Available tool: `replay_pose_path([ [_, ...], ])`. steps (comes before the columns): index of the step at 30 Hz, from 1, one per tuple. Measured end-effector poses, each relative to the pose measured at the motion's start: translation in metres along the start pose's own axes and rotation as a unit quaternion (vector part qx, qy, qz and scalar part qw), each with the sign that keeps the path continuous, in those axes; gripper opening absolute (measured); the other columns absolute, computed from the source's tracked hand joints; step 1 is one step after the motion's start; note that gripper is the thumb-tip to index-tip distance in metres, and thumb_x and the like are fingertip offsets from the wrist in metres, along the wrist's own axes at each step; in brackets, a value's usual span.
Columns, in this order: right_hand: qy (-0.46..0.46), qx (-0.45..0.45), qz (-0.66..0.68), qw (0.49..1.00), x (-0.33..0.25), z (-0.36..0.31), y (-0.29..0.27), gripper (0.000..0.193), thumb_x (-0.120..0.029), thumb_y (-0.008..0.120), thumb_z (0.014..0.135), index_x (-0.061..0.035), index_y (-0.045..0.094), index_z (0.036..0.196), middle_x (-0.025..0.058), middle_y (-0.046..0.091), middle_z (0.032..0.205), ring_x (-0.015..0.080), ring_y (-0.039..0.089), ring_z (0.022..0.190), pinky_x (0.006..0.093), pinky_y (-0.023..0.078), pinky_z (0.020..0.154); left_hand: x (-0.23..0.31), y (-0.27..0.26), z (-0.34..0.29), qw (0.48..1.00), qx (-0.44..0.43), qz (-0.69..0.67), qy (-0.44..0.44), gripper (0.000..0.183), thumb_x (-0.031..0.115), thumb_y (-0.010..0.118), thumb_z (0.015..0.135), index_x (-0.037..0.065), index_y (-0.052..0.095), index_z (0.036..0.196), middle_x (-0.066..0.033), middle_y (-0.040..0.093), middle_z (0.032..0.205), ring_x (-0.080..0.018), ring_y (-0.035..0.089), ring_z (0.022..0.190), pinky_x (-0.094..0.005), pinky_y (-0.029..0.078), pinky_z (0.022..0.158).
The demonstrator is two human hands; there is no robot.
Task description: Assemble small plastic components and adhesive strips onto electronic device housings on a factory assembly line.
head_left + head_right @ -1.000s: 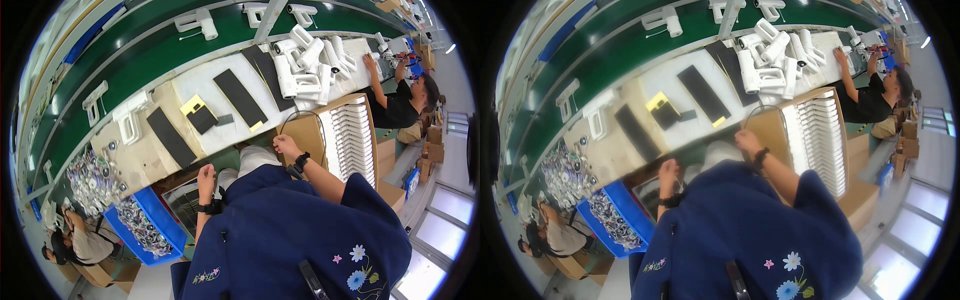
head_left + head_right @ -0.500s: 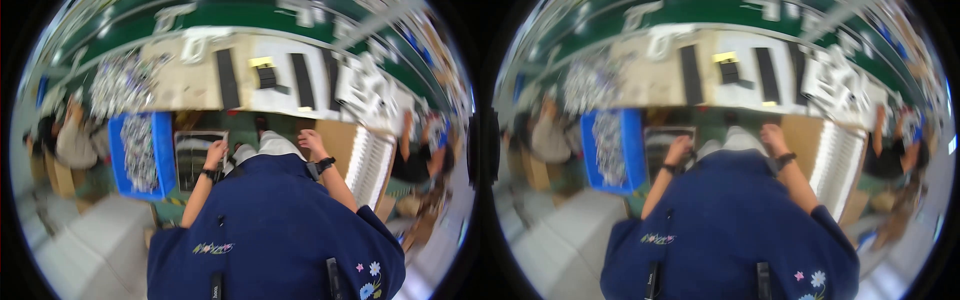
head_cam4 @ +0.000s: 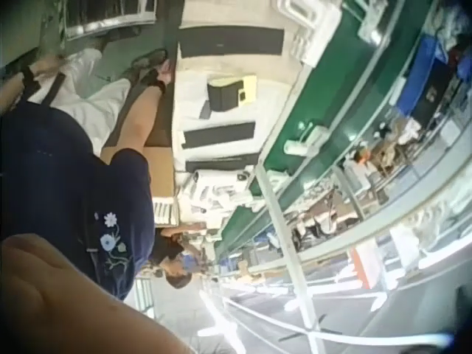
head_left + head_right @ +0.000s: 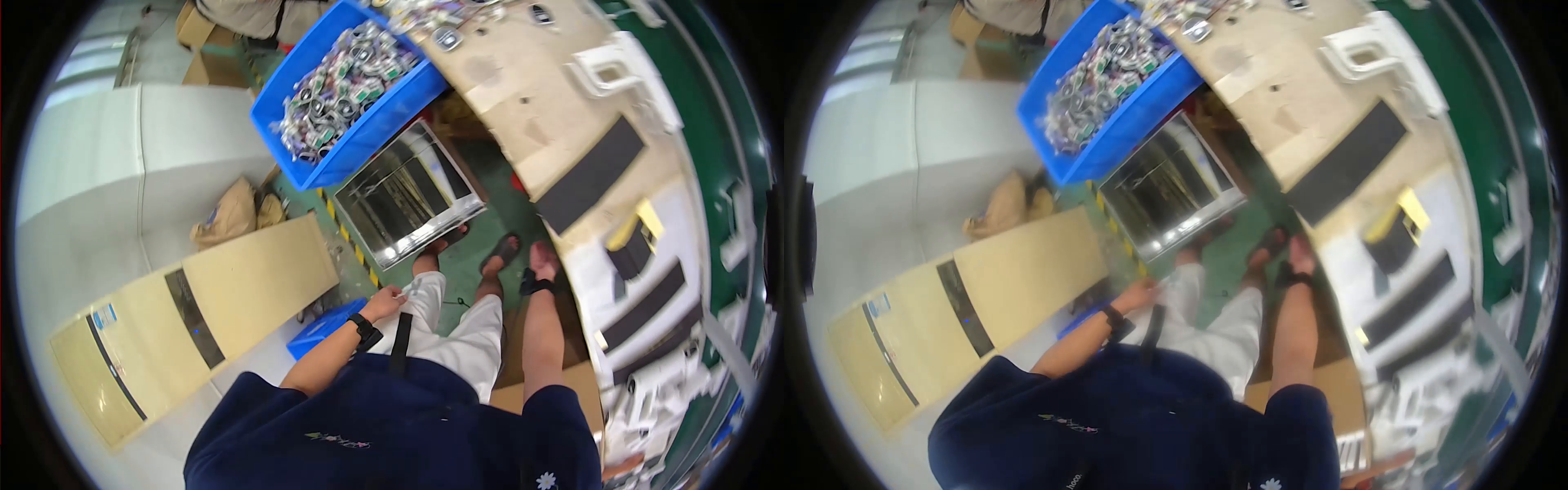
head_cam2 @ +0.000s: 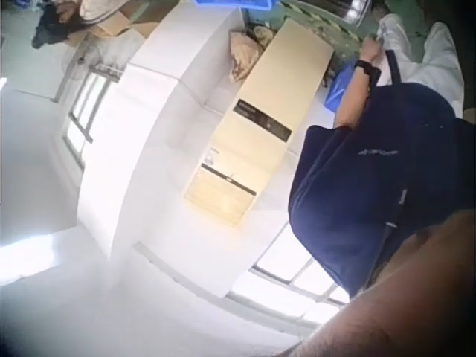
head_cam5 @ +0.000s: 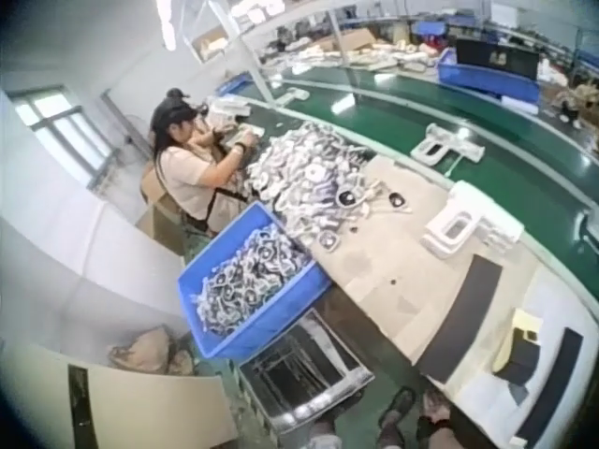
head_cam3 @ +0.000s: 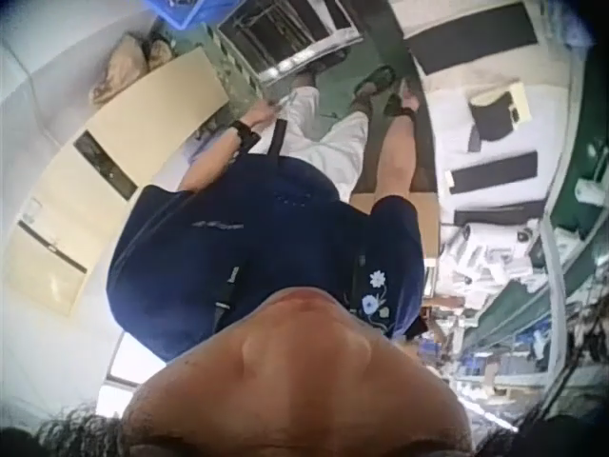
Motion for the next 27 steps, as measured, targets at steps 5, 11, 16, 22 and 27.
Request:
replay_pose_path([
  [5, 0.039, -0.037, -0.002, 0.999, 0.045, 0.071, 0.087, 0.048, -0.039, 0.045, 0.096, -0.0001, 0.058, 0.12, 0.018, 0.061, 0.122, 0.0357, 0.057, 0.113, 0.0528, 0.046, 0.099, -0.081, -0.006, 0.07, 0.992, -0.019, -0.123, -0.002, 0.034, 0.026, 0.062, 0.09, -0.002, 0.064, 0.109, -0.0167, 0.069, 0.1, -0.026, 0.066, 0.095, -0.0356, 0.05, 0.085],
  [11, -0.009, -0.092, -0.004, 0.996, -0.088, 0.131, 0.122, 0.057, -0.046, 0.057, 0.091, -0.0005, 0.055, 0.126, 0.0177, 0.061, 0.123, 0.0341, 0.058, 0.111, 0.0514, 0.046, 0.098, -0.155, -0.034, 0.211, 0.988, 0.112, -0.105, -0.015, 0.037, 0.031, 0.064, 0.086, -0.002, 0.065, 0.102, -0.0182, 0.07, 0.096, -0.0265, 0.067, 0.091, -0.0364, 0.051, 0.081],
  [16, 0.097, -0.295, -0.036, 0.95, -0.037, 0.056, 0.113, 0.071, -0.052, 0.068, 0.082, -0.0071, 0.05, 0.134, 0.0166, 0.059, 0.127, 0.0334, 0.057, 0.112, 0.051, 0.045, 0.097, -0.172, -0.002, 0.238, 0.986, 0.082, -0.142, -0.006, 0.04, 0.032, 0.066, 0.086, -0.003, 0.064, 0.105, -0.0181, 0.069, 0.099, -0.0296, 0.066, 0.095, -0.0352, 0.05, 0.085],
  [22, 0.019, 0.097, -0.297, 0.95, 0.045, -0.059, -0.054, 0.079, -0.064, 0.059, 0.084, -0.0042, 0.046, 0.135, 0.0167, 0.057, 0.126, 0.0316, 0.056, 0.111, 0.0461, 0.048, 0.094, -0.218, -0.007, 0.219, 0.97, 0.069, -0.22, -0.075, 0.037, 0.03, 0.066, 0.086, -0.003, 0.065, 0.105, -0.017, 0.07, 0.097, -0.0298, 0.066, 0.095, -0.0352, 0.05, 0.084],
  [27, 0.12, -0.214, -0.647, 0.722, 0.238, -0.219, 0.187, 0.031, -0.029, 0.057, 0.098, -0.0006, 0.068, 0.099, 0.0053, 0.069, 0.084, 0.0116, 0.063, 0.075, 0.0254, 0.05, 0.07, -0.222, -0.044, 0.242, 0.943, 0.06, -0.304, -0.117, 0.035, 0.026, 0.067, 0.085, -0.002, 0.064, 0.106, -0.0164, 0.07, 0.098, -0.0282, 0.067, 0.091, -0.0353, 0.051, 0.082],
])
Point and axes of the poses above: each hand's wrist, its own z-axis towards the middle knuckle, its own y-axis out of the palm, x = y × z, the point moved 10 cm from there along z, towards the middle knuckle
